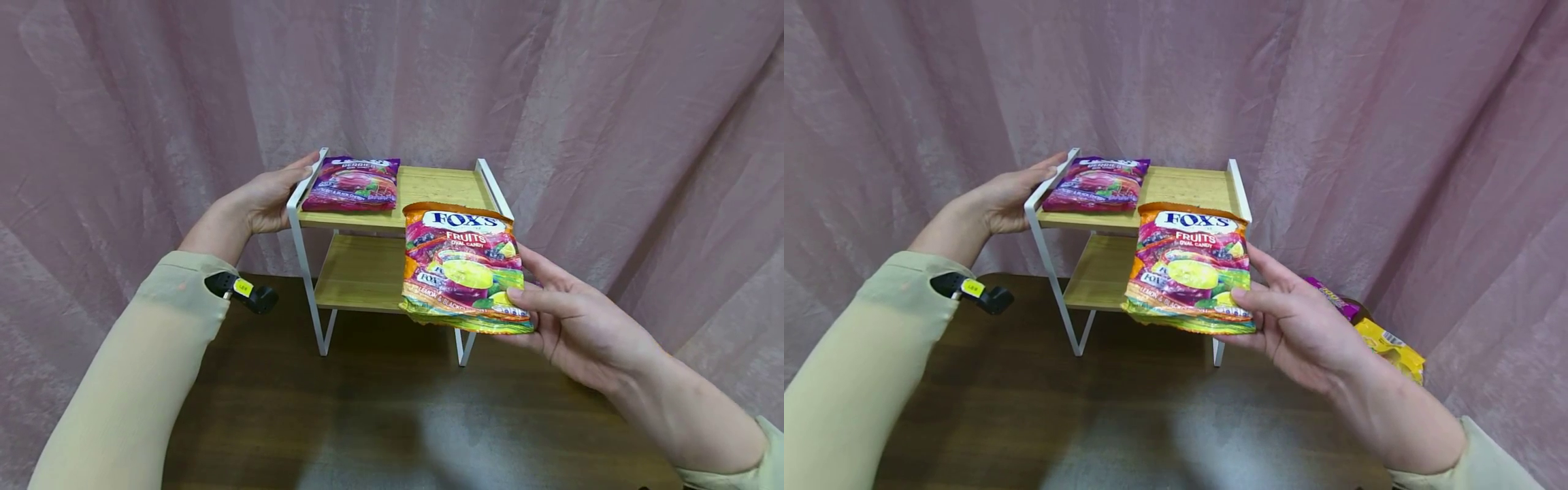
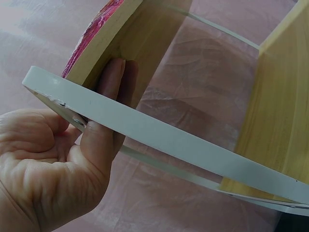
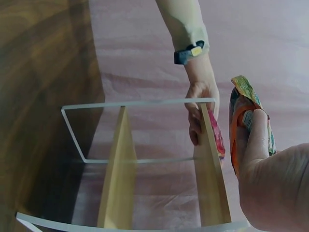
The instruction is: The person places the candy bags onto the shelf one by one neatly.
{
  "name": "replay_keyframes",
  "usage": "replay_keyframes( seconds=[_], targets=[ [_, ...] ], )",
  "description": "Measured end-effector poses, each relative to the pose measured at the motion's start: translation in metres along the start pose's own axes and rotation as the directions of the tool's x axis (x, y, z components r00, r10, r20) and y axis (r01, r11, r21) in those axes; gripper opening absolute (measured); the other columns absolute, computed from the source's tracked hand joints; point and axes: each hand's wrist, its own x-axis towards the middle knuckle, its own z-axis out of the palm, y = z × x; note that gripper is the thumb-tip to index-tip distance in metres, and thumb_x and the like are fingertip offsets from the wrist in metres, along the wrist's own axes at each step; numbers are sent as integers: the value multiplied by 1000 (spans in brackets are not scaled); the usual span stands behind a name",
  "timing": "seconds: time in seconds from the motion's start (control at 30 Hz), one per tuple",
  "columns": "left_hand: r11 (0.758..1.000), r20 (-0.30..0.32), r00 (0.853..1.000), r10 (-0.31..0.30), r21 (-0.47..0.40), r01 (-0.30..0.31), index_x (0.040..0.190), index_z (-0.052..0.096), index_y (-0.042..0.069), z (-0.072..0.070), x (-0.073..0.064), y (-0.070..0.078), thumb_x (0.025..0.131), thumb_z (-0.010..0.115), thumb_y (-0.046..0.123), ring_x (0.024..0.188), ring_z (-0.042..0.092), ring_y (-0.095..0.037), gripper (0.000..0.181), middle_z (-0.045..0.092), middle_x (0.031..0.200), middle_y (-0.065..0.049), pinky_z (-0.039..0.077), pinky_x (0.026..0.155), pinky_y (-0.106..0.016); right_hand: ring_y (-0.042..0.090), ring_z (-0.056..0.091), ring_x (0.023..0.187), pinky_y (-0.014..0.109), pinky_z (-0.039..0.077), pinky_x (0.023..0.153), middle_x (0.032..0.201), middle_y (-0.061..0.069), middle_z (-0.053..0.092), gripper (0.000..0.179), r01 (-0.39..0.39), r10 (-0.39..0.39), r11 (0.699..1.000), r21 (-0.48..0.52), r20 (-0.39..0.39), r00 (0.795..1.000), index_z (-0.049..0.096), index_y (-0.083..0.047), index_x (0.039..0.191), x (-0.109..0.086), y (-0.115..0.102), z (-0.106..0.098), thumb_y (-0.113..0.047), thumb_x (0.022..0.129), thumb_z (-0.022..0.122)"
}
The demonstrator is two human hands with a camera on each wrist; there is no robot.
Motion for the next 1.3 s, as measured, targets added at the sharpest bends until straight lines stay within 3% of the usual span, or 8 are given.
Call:
replay_keyframes(
  seconds=[0.47,0.7,0.93,1.1,1.3],
  targets=[
    [1000,-4,1000,-2,-1,2,161,12,52,0,0,1,111,32,36,79,75,-21,57,67,117,-13,64,66,-32,32,58,129,48,48,105,154,15,47,70,6,-6,1000,29,-8,1000,21,-30,164,16,-22,-2,-1,107,50],
    [1000,-16,1000,-14,-8,14,159,18,55,-1,-1,0,109,37,37,80,75,-23,57,66,118,-15,64,65,-33,31,61,126,47,50,102,154,14,47,71,-2,2,1000,0,-93,996,24,-35,163,29,-37,-1,-5,106,54],
    [1000,2,1000,-7,-11,7,160,14,54,-3,0,1,110,33,36,79,75,-21,56,68,116,-14,64,67,-33,31,64,121,47,53,99,156,13,41,72,7,-1,999,52,-111,994,28,-37,162,39,-50,-2,0,105,53],
    [1000,3,1000,-3,0,3,161,12,53,-2,1,1,111,31,36,78,75,-21,56,68,114,-14,64,67,-33,29,65,119,45,55,97,152,12,48,69,33,-32,999,8,-124,992,29,-36,162,47,-57,-2,-2,106,52],
    [1000,12,1000,-1,-1,1,161,12,52,-2,1,1,111,31,36,78,75,-21,56,69,113,-14,64,67,-33,26,66,120,43,55,98,157,11,40,70,26,-29,999,-22,-159,987,27,-39,162,58,-67,-2,-4,106,53]
  ],
)
